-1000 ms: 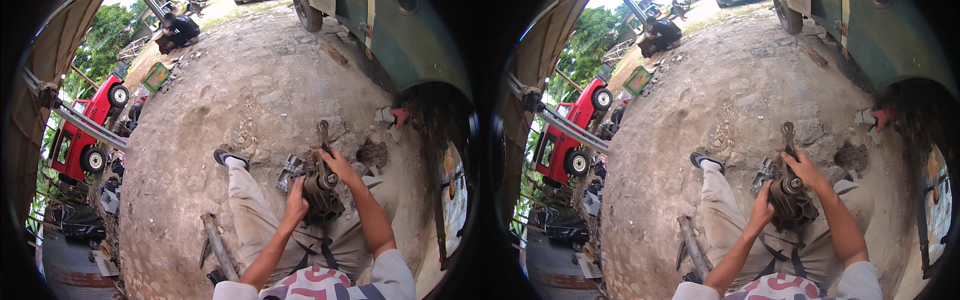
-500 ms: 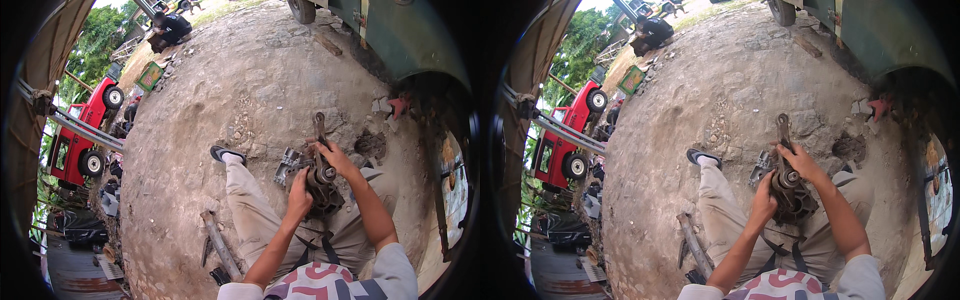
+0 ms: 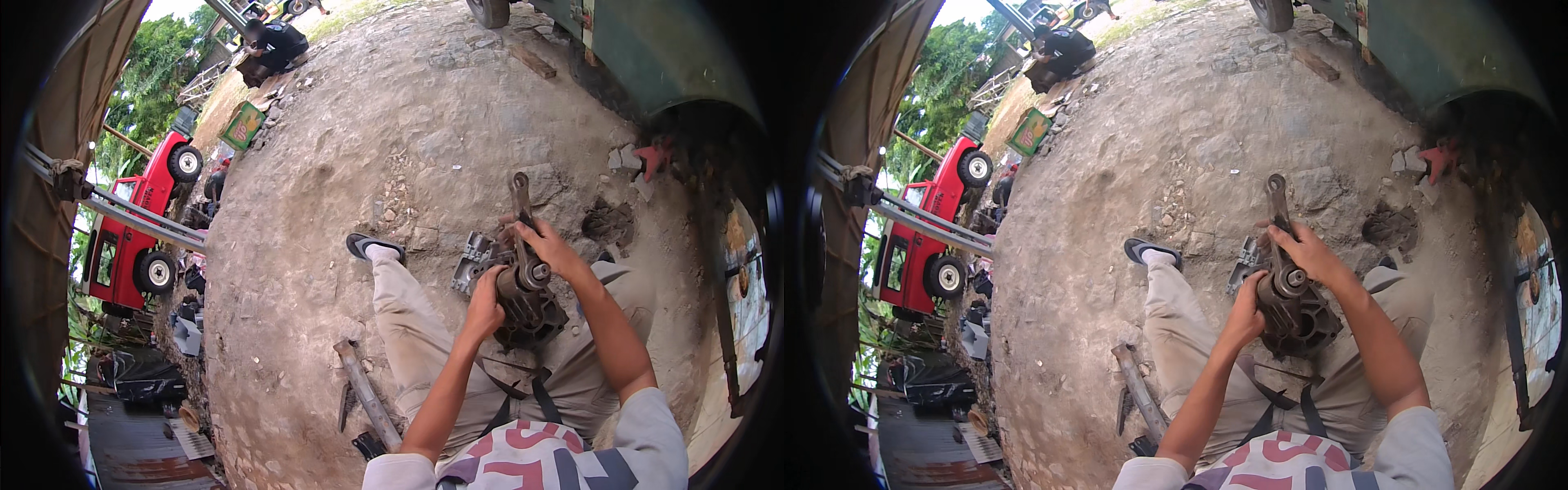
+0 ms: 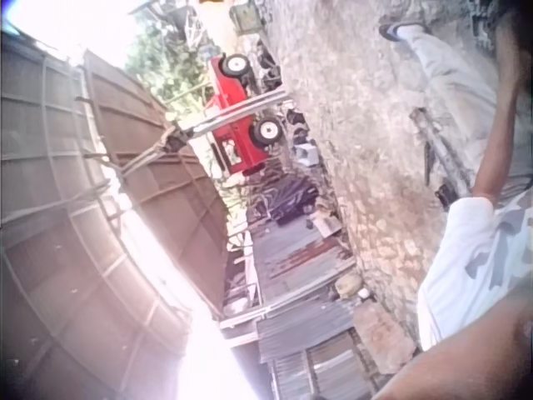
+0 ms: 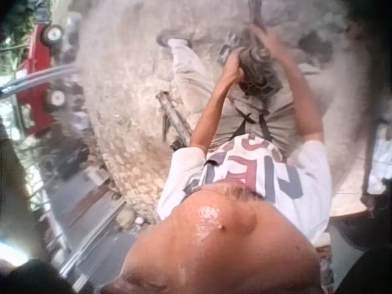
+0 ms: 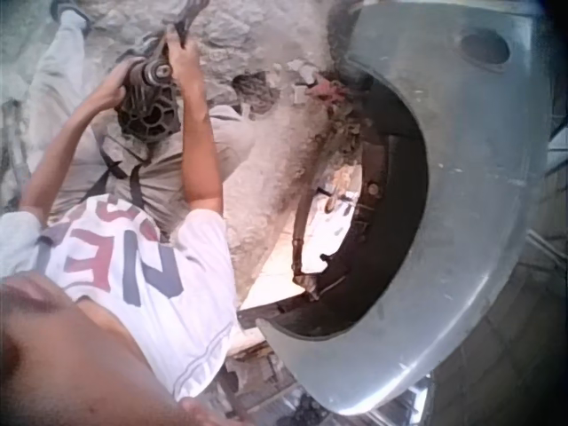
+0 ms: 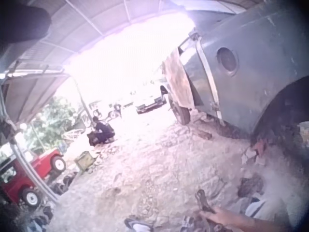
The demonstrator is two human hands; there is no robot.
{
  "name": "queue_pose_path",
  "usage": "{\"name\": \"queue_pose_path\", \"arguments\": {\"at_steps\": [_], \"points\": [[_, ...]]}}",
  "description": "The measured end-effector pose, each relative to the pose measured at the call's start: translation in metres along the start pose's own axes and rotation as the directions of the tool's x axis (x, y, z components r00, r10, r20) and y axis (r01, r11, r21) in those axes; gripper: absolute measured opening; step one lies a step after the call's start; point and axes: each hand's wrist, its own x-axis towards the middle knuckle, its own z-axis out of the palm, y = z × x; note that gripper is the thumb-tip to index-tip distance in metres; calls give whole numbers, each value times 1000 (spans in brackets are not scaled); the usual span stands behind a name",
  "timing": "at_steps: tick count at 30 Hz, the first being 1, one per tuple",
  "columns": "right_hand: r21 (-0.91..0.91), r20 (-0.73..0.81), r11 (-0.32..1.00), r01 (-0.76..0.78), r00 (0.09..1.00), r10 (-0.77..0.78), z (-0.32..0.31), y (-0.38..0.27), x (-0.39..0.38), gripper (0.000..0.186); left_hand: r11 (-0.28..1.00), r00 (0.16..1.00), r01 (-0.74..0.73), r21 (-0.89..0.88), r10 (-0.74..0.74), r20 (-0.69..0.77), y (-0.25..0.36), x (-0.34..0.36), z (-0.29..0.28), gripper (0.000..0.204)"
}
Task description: The person sits on the ground and repeatedly rotates a crank attached to a mechanical housing, likely testing or adjusting internal components. The person holds the housing steady with one hand while turning the crank with the other.
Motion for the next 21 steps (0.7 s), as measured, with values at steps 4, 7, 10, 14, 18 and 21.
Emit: {"name": "queue_pose_path", "arguments": {"at_steps": [4, 7, 10, 14, 18, 21], "points": [[-56, -10, 998, 33, 999, -34, -4, 5, 3, 42, 999, 998, -52, -11, 52, 24, 5, 6, 1, 68], [-35, -2, 999, 20, 1000, -20, -6, 2, 0, 41, 996, 999, -39, -83, 39, -7, 19, 4, 8, 69], [-64, -8, 998, 15, 1000, -16, -3, 0, 1, 40, 1000, 1000, -21, -14, 21, -3, -9, 2, 9, 69], [26, -23, 999, 20, 1000, -20, 1, 1, -1, 44, 999, 999, -40, -35, 41, 27, -20, 3, 2, 73], [21, -33, 999, 25, 999, -24, -6, 6, -1, 45, 993, 998, -57, -104, 59, 19, 11, 3, 5, 72], [26, -29, 1000, 14, 999, -13, -2, 2, -1, 46, 996, 999, -40, -75, 42, 17, 4, 2, 6, 73]]}}
